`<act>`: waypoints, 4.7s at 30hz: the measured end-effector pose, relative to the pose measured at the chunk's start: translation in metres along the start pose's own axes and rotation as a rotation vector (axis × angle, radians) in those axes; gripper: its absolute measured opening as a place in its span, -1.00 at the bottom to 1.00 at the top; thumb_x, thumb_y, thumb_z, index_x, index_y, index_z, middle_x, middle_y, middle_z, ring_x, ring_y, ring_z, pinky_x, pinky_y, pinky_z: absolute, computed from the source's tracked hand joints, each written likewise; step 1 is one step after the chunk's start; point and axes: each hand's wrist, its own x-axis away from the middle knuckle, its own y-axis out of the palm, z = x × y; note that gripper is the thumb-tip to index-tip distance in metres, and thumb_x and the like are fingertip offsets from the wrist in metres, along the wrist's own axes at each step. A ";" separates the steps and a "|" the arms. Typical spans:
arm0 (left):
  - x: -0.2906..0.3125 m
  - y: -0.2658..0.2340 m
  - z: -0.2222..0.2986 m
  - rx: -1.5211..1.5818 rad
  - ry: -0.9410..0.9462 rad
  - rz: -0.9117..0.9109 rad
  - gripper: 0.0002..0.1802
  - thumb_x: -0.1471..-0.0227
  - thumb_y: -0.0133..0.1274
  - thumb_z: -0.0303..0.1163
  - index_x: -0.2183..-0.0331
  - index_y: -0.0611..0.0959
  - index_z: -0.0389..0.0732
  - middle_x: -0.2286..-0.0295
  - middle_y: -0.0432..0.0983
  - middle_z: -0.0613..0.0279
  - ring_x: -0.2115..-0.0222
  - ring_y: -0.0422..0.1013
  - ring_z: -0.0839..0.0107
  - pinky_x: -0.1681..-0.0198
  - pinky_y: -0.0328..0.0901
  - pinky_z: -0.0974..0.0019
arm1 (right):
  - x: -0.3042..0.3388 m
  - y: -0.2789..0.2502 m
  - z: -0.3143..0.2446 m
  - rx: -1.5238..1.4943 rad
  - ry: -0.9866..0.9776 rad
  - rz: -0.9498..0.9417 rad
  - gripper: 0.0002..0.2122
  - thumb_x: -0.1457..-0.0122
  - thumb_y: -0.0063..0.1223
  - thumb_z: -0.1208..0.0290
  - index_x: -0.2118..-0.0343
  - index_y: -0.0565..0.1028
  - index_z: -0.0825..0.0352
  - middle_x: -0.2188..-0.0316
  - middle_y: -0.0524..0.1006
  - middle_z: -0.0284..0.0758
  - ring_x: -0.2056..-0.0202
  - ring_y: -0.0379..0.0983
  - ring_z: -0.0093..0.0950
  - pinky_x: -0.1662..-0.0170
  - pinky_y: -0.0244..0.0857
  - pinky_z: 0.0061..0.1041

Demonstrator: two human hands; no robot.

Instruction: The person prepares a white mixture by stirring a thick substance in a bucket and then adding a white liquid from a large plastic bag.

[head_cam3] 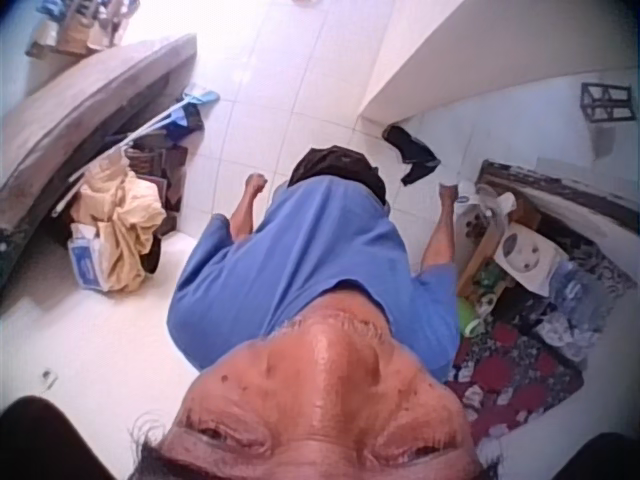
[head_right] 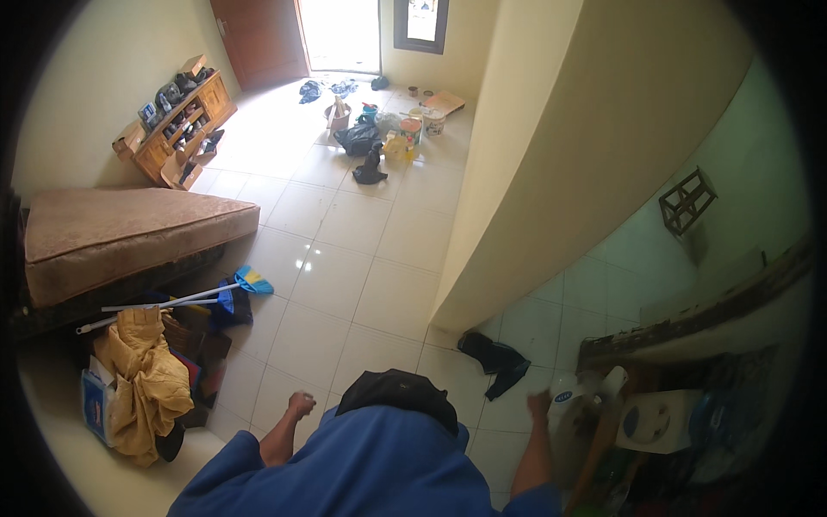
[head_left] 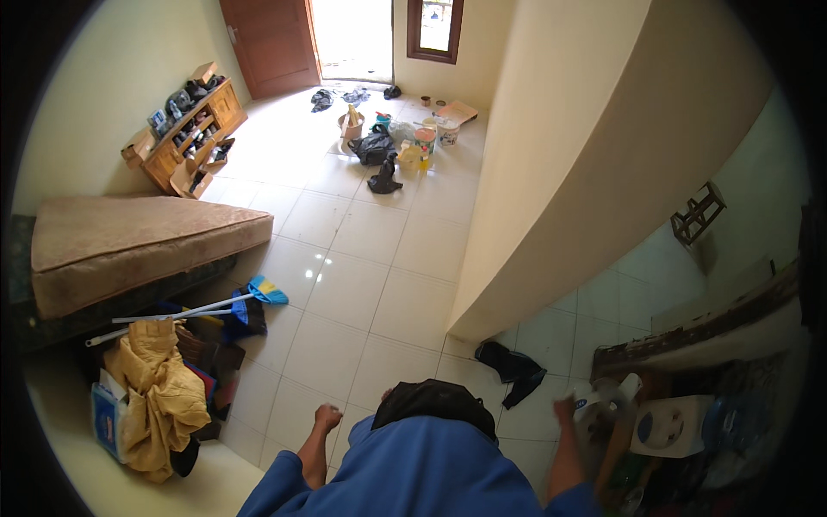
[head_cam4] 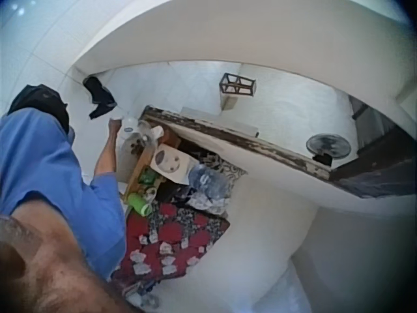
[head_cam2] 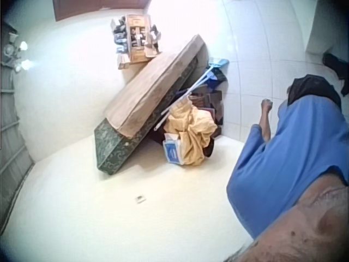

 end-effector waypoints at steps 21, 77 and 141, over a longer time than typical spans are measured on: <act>0.079 0.015 -0.026 0.187 -0.378 -0.012 -0.81 0.38 0.14 -0.29 0.69 0.61 -0.23 0.75 0.46 0.19 0.72 0.40 0.41 0.58 0.32 0.36 | 0.125 0.136 0.007 0.099 0.140 -0.651 -0.56 0.03 0.10 0.29 0.13 0.33 0.44 0.31 0.47 -0.19 0.32 0.44 -0.38 0.27 0.33 -0.43; 0.004 -0.013 0.088 0.091 0.026 0.074 -0.64 0.35 0.00 -0.39 0.34 0.58 -0.18 0.34 0.49 -0.04 0.25 0.40 0.12 0.15 0.29 0.25 | 0.136 0.027 -0.135 -0.293 0.174 -0.409 -0.69 0.02 -0.01 0.50 0.16 0.42 0.42 0.40 0.52 -0.24 0.38 0.48 -0.45 0.40 0.35 -0.48; -0.071 -0.064 -0.001 -0.053 0.070 0.017 -0.68 0.34 0.07 -0.46 0.36 0.57 -0.26 0.51 0.53 0.06 0.40 0.47 0.28 0.27 0.36 0.34 | 0.137 0.100 -0.183 -0.489 0.257 -0.428 -0.62 0.07 0.11 0.47 0.14 0.39 0.44 0.39 0.51 -0.19 0.47 0.50 -0.44 0.51 0.39 -0.49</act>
